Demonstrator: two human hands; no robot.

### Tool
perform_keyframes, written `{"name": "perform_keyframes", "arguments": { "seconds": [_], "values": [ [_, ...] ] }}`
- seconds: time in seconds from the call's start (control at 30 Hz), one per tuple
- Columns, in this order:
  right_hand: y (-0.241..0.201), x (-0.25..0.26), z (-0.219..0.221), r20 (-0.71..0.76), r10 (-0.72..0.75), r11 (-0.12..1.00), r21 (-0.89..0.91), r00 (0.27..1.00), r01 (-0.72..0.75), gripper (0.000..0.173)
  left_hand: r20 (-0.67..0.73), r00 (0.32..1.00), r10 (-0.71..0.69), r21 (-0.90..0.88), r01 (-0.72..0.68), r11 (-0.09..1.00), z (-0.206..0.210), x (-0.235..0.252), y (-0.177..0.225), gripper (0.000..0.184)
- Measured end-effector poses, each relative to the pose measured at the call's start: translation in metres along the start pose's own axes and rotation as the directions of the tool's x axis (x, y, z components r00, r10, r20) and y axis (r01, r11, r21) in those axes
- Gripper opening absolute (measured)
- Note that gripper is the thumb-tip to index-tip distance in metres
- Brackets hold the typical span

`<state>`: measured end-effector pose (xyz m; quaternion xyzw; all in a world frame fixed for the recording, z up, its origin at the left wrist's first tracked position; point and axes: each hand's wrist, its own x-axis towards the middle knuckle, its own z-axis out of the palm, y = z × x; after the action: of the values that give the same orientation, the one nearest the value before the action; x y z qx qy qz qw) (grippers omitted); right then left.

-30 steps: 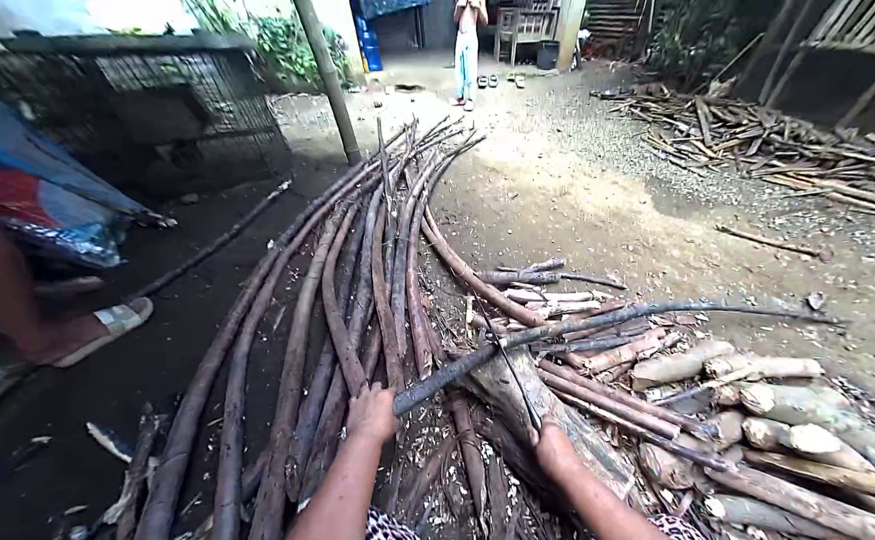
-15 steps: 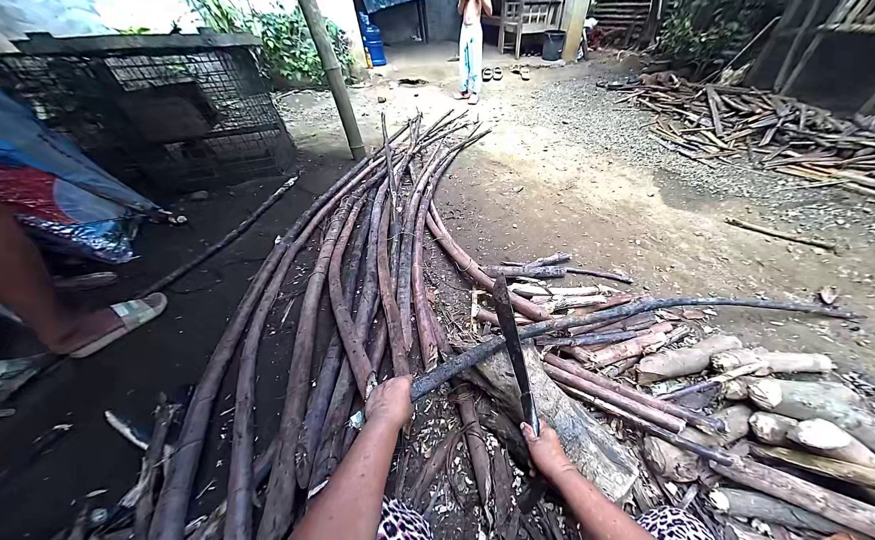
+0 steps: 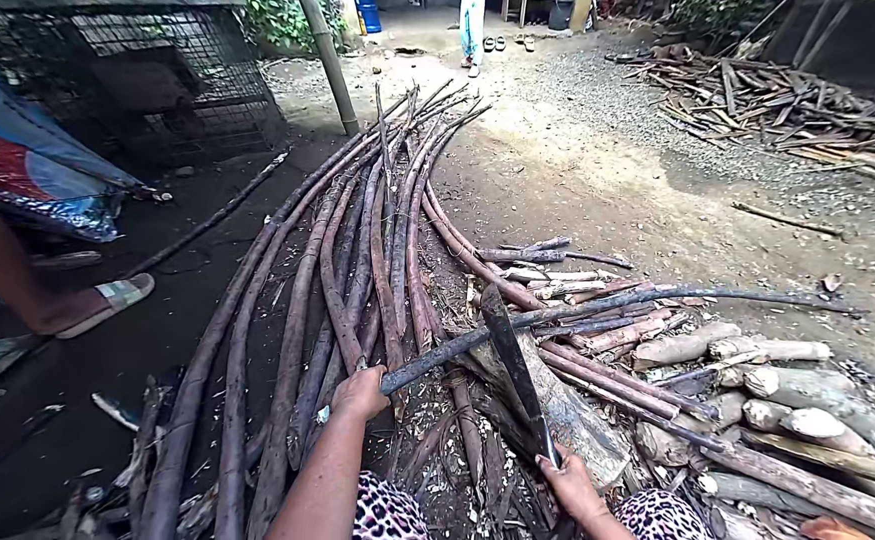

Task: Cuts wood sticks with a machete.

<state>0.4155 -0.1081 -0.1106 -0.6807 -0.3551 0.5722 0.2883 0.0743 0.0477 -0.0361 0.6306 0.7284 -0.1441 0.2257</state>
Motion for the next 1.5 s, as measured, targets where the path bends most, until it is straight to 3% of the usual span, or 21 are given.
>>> {"name": "perform_keyframes", "arguments": {
  "seconds": [0.17,0.3,0.43,0.53,0.7,0.8,0.83,0.87,0.9,0.93,0.97,1.0,1.03,1.07,1.13,1.27,1.43,1.5],
  "values": [
    [-0.018,-0.002,-0.030,-0.181,-0.183,0.963,-0.229,0.966,0.139,0.025,-0.001,1.000,0.001,-0.004,-0.001,1.000,0.001,0.000,0.000,0.054],
    [-0.060,-0.017,-0.060,-0.338,-0.403,0.912,-0.227,0.850,0.342,0.030,-0.059,0.998,0.009,0.057,-0.005,0.998,-0.010,-0.024,0.007,0.046],
    [-0.120,-0.047,-0.072,-0.483,-0.628,0.737,-0.115,0.611,0.667,0.025,-0.064,0.998,0.020,0.028,-0.018,0.999,-0.010,-0.031,-0.001,0.050],
    [-0.153,-0.056,-0.081,-0.498,-0.782,0.443,-0.023,0.374,0.896,0.020,0.001,1.000,-0.019,0.015,0.019,1.000,0.000,-0.016,-0.008,0.054],
    [-0.228,-0.074,-0.099,-0.569,-0.821,0.058,0.002,0.049,0.998,0.031,0.019,0.999,-0.026,0.038,0.025,0.999,0.003,-0.004,-0.007,0.048],
    [-0.274,-0.061,-0.110,-0.681,-0.730,-0.109,0.040,-0.053,0.993,0.041,0.024,0.999,-0.023,0.025,0.022,0.999,0.004,-0.002,-0.009,0.047],
    [-0.281,-0.054,-0.105,-0.714,-0.698,-0.115,0.042,-0.051,0.992,0.042,0.023,0.999,-0.024,0.022,0.023,0.999,0.005,-0.001,-0.010,0.046],
    [-0.274,-0.046,-0.094,-0.716,-0.698,-0.023,0.001,-0.015,1.000,0.042,0.025,0.999,-0.025,0.021,0.025,0.999,0.006,-0.001,-0.011,0.046],
    [-0.249,-0.034,-0.076,-0.691,-0.719,0.163,-0.067,0.072,0.984,0.042,0.025,0.999,-0.024,0.019,0.024,1.000,0.007,-0.001,-0.011,0.046],
    [-0.207,-0.018,-0.053,-0.634,-0.735,0.414,-0.138,0.241,0.900,0.040,0.019,1.000,-0.022,0.017,0.022,1.000,0.006,-0.001,-0.011,0.047],
    [-0.152,0.004,-0.026,-0.549,-0.700,0.642,-0.201,0.457,0.740,0.039,0.011,1.000,-0.020,0.020,0.020,1.000,0.006,-0.001,-0.011,0.047],
    [-0.100,0.019,-0.002,-0.399,-0.575,0.818,-0.276,0.714,0.504,0.040,0.000,1.000,-0.019,0.020,0.019,1.000,0.006,-0.001,-0.010,0.048],
    [-0.060,0.030,0.016,-0.225,-0.348,0.901,-0.347,0.910,0.259,0.044,-0.010,1.000,-0.018,0.023,0.018,1.000,0.008,-0.002,-0.008,0.049],
    [-0.036,0.037,0.028,-0.079,-0.120,0.917,-0.391,0.990,0.080,0.047,-0.024,1.000,-0.011,0.036,0.011,0.999,0.010,-0.003,-0.007,0.050],
    [-0.035,0.042,0.037,0.051,0.074,0.923,-0.383,0.996,-0.049,0.041,-0.065,0.998,0.003,0.060,0.001,0.998,0.008,-0.003,-0.004,0.050],
    [-0.059,0.031,0.013,0.153,0.157,0.987,-0.047,0.976,-0.151,0.031,-0.132,0.991,0.001,0.139,0.018,0.990,0.002,-0.003,0.007,0.047],
    [-0.047,0.032,0.000,0.239,0.151,0.977,0.113,0.959,-0.181,0.017,-0.102,0.992,-0.069,0.123,0.081,0.989,0.009,0.005,0.004,0.048],
    [-0.036,0.034,-0.005,0.166,0.068,0.997,-0.033,0.984,-0.063,0.018,-0.059,0.996,-0.071,0.112,0.077,0.991,0.012,0.006,0.004,0.049]
  ]
}}
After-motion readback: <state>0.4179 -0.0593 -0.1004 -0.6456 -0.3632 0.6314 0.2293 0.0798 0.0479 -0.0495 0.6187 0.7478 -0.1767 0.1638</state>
